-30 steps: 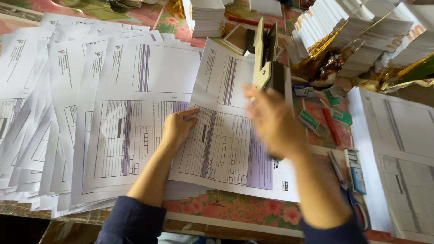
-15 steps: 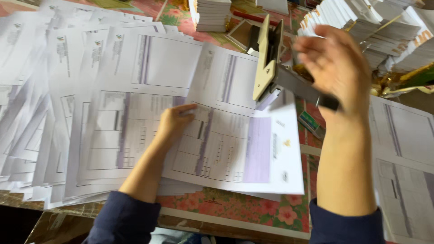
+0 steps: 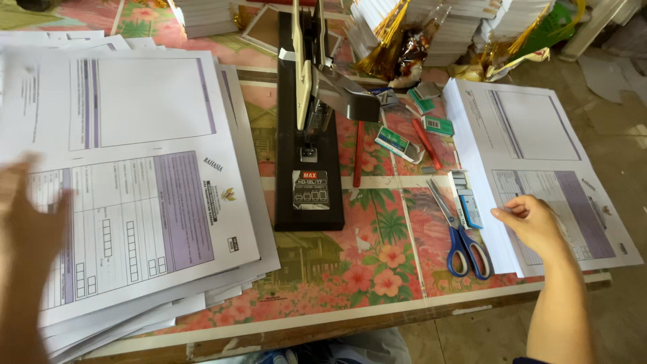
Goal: The person repeatedly picks up sheets of paper, aligns them under a desktop stapler, and staples them. The stapled sheets are then placed into a separate stack on the table.
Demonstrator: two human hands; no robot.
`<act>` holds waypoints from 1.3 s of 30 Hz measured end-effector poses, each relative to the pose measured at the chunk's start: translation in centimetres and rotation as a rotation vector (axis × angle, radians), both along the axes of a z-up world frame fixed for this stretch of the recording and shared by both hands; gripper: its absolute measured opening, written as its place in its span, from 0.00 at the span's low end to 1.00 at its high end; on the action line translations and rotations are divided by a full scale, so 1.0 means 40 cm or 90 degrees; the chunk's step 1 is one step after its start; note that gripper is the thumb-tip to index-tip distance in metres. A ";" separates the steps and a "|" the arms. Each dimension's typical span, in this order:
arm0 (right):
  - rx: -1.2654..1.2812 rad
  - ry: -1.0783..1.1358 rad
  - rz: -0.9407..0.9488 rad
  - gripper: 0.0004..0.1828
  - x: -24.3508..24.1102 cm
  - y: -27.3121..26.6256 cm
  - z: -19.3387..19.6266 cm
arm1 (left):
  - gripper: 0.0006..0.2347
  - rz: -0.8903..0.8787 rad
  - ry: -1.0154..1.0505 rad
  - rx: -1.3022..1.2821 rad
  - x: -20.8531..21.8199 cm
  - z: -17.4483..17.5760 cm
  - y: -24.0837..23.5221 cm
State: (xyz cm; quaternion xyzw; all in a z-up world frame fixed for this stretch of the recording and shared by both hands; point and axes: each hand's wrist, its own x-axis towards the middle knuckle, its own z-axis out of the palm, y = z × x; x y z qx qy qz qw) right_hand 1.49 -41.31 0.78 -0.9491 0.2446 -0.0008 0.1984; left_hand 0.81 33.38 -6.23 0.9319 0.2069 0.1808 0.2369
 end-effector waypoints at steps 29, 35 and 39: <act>0.249 -0.288 0.148 0.06 -0.269 0.645 -0.111 | 0.25 -0.544 0.311 -0.600 -0.158 0.081 -0.769; 0.244 -0.266 0.401 0.03 -0.312 0.739 -0.112 | 0.14 -0.369 0.359 -0.629 -0.186 0.022 -0.803; 0.261 -0.230 0.471 0.10 -0.348 0.655 -0.068 | 0.08 -0.288 0.321 -0.800 -0.202 0.067 -0.797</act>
